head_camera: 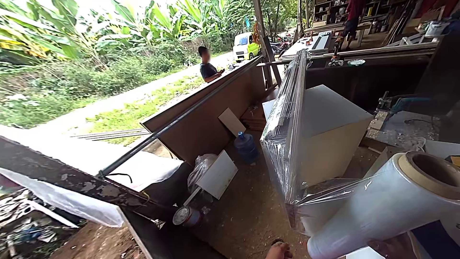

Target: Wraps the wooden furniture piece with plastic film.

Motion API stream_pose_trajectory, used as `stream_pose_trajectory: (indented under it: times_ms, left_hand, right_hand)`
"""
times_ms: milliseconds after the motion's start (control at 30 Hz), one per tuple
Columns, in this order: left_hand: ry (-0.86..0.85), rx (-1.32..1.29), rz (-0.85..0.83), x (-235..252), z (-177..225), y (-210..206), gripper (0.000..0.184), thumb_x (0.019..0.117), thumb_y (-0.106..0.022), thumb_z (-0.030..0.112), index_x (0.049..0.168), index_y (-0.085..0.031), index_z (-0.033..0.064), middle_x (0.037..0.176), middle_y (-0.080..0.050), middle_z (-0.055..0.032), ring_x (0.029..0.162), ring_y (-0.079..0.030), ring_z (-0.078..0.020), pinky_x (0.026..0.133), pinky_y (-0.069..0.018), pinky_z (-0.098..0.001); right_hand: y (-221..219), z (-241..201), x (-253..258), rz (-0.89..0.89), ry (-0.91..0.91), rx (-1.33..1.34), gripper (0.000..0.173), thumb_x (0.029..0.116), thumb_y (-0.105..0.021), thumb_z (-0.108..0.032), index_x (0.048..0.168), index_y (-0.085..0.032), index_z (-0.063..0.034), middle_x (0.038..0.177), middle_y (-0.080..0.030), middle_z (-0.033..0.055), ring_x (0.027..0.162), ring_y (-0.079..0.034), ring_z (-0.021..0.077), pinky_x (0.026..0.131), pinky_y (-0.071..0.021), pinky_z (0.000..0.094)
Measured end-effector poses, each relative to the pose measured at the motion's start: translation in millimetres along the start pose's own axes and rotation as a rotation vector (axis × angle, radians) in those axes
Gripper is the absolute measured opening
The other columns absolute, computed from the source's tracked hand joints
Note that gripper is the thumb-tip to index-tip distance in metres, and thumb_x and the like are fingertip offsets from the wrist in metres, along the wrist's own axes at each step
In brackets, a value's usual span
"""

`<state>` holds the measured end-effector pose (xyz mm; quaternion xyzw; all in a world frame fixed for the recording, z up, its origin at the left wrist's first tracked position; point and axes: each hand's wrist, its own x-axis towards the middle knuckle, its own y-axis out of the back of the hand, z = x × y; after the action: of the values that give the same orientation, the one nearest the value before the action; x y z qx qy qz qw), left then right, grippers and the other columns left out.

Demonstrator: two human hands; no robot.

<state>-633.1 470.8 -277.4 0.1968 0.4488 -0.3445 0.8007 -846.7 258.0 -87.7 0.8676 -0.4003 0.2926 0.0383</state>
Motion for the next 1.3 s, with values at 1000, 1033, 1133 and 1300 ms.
stream_pose_trajectory:
  times_ms: [1000, 1033, 1133, 1300]
  left_hand:
    - [-0.737, -0.531, 0.328, -86.4, 115.9, 53.8, 0.025, 0.1101, -0.04, 0.013, 0.1, -0.06, 0.0031, 0.063, -0.061, -0.0008, 0.054, -0.062, -0.01, 0.055, -0.0564, -0.0256]
    - [-0.745, -0.535, 0.328, -87.5, 117.3, 53.9, 0.025, 0.1101, -0.039, 0.013, 0.099, -0.06, 0.0036, 0.063, -0.061, -0.0004, 0.054, -0.062, -0.0096, 0.055, -0.0566, -0.0252]
    - [-0.766, -0.543, 0.322, -89.8, 119.2, 53.1, 0.026, 0.1099, -0.039, 0.012, 0.099, -0.061, 0.0033, 0.064, -0.063, -0.0011, 0.054, -0.063, -0.0099, 0.056, -0.0571, -0.0253]
    - [-0.764, -0.526, 0.314, -88.8, 114.5, 50.9, 0.024, 0.1095, -0.041, 0.012, 0.1, -0.061, 0.0023, 0.064, -0.063, -0.0018, 0.054, -0.063, -0.01, 0.055, -0.0572, -0.0256]
  right_hand:
    - [7.0, 2.7, 11.7, -0.077, 0.017, 0.071, 0.06, 0.0787, -0.087, -0.032, 0.132, -0.061, -0.0401, 0.122, -0.069, -0.0266, 0.112, -0.063, -0.0101, 0.096, -0.0541, 0.0152]
    - [6.9, 2.5, 11.7, -0.075, 0.013, 0.068, 0.06, 0.0782, -0.087, -0.033, 0.131, -0.061, -0.0404, 0.121, -0.069, -0.0269, 0.111, -0.063, -0.0104, 0.096, -0.0542, 0.015]
    - [7.0, 3.0, 11.2, -0.07, 0.013, 0.071, 0.06, 0.0778, -0.088, -0.033, 0.131, -0.061, -0.04, 0.121, -0.069, -0.0265, 0.111, -0.063, -0.0099, 0.096, -0.0545, 0.0151]
    - [6.6, 1.7, 10.8, -0.069, 0.005, 0.067, 0.061, 0.0778, -0.088, -0.032, 0.132, -0.06, -0.0409, 0.122, -0.069, -0.027, 0.111, -0.063, -0.0103, 0.096, -0.0541, 0.0148]
